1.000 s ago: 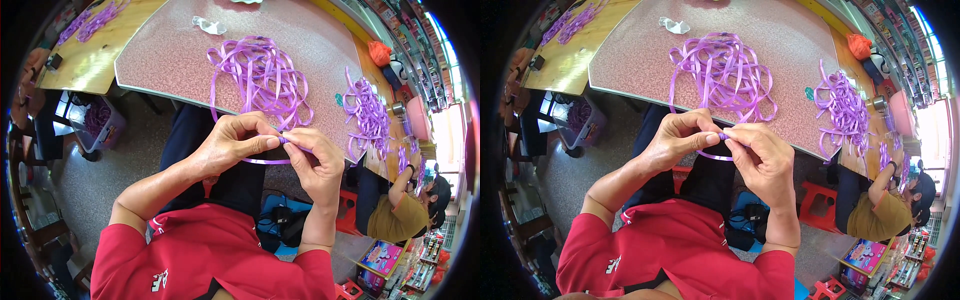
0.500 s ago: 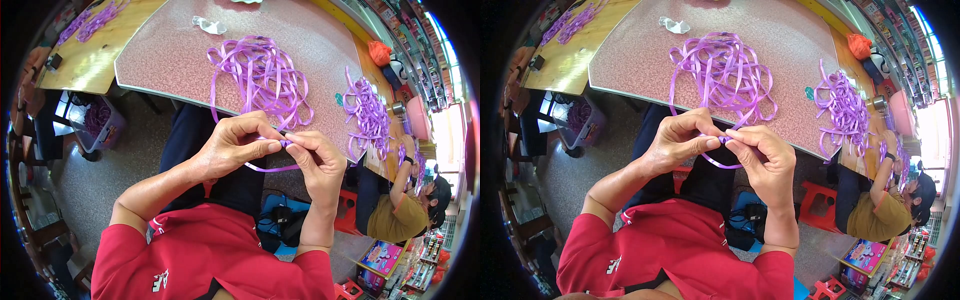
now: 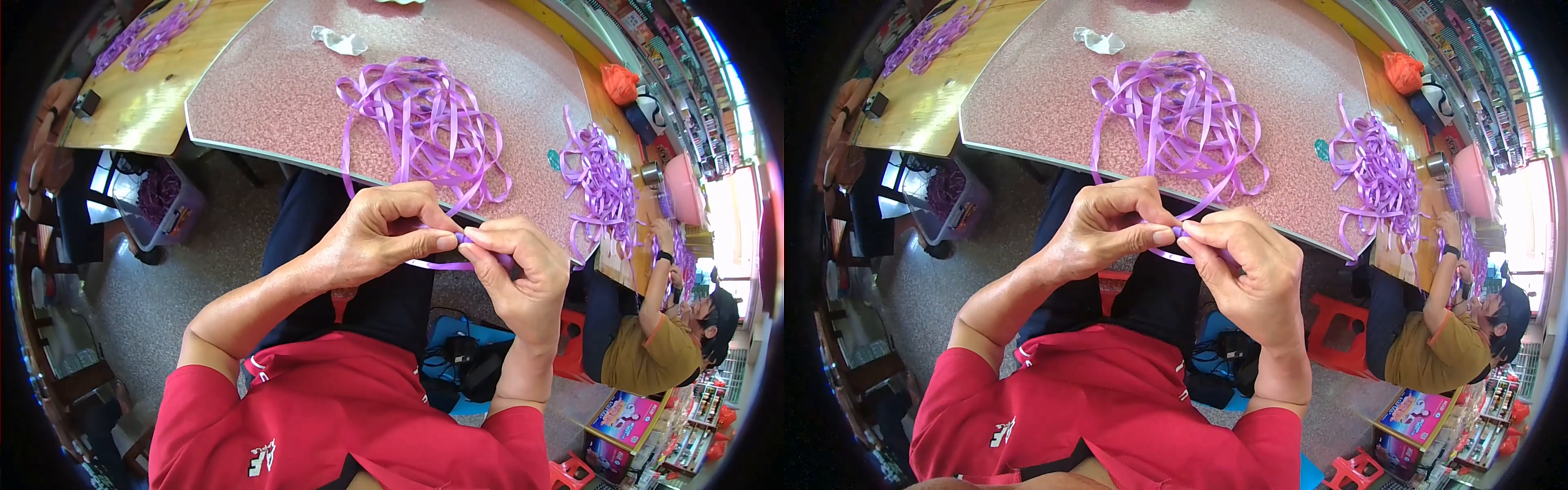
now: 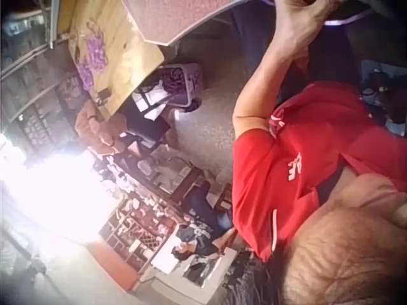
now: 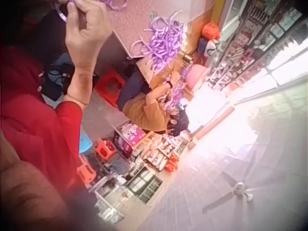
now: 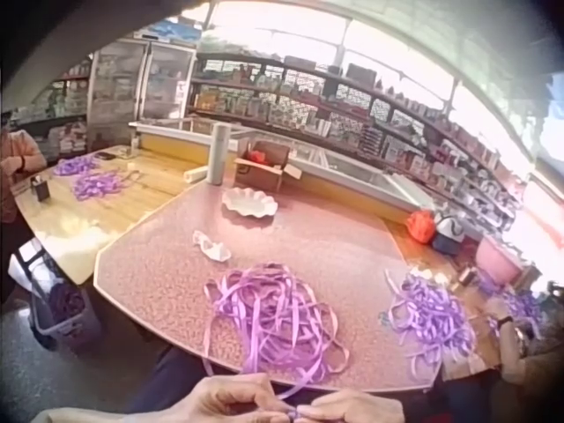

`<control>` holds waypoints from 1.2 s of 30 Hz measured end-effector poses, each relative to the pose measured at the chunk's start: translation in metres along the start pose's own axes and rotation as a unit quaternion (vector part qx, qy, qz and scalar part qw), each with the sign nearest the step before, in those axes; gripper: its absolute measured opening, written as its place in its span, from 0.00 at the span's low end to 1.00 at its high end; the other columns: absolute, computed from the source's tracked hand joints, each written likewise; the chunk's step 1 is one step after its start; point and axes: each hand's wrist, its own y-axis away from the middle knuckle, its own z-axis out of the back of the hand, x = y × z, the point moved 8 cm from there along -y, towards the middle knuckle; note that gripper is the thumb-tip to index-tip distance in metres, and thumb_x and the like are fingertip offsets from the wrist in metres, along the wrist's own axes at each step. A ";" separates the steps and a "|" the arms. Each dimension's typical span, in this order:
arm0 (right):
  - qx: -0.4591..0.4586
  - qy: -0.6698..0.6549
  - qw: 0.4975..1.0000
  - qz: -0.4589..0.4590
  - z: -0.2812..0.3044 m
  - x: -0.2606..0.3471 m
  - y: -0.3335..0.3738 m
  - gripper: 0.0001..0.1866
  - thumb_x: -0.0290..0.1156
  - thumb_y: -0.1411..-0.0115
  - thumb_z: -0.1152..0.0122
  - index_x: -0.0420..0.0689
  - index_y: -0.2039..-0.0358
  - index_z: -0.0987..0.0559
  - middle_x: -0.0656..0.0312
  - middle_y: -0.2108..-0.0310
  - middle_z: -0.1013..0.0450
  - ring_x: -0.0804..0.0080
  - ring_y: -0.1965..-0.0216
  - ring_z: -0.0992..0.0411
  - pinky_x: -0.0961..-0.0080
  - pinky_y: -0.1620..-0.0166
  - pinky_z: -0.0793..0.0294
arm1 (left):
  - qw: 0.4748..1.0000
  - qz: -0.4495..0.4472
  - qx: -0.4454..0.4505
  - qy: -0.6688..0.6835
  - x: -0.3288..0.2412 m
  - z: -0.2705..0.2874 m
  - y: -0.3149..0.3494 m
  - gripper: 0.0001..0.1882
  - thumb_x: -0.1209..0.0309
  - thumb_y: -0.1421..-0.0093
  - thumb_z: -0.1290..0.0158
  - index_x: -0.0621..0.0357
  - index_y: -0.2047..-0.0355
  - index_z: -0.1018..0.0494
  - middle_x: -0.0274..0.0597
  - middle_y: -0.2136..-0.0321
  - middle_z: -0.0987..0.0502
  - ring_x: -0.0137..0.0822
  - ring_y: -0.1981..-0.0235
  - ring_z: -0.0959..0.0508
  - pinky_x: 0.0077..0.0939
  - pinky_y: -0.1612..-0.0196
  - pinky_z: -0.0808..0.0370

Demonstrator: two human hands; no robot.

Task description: Untangle and organize purple plastic ribbons on a table.

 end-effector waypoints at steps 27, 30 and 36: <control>-0.084 -0.337 0.927 -0.145 -0.027 -0.045 0.017 0.13 0.17 0.41 0.36 0.33 0.55 0.23 0.55 0.60 0.24 0.77 0.65 0.24 0.80 0.64 0.17 | 0.998 -0.027 -0.043 -0.027 0.008 0.013 -0.001 0.05 0.76 0.38 0.41 0.62 0.62 0.22 0.33 0.65 0.26 0.20 0.64 0.28 0.18 0.64 0.31; -0.064 -0.364 0.913 -0.175 -0.029 -0.050 0.020 0.12 0.19 0.41 0.35 0.33 0.56 0.23 0.56 0.60 0.23 0.79 0.66 0.24 0.80 0.65 0.18 | 0.987 -0.091 -0.038 -0.129 -0.006 0.012 0.000 0.06 0.77 0.40 0.39 0.61 0.62 0.21 0.34 0.68 0.26 0.23 0.68 0.29 0.21 0.67 0.33; -0.073 -0.311 0.918 -0.236 -0.029 -0.056 0.020 0.10 0.23 0.40 0.34 0.33 0.59 0.21 0.58 0.70 0.22 0.82 0.77 0.29 0.83 0.73 0.23 | 0.937 -0.205 -0.061 -0.275 -0.023 0.005 0.004 0.10 0.80 0.46 0.36 0.59 0.63 0.21 0.38 0.73 0.25 0.31 0.72 0.27 0.25 0.71 0.33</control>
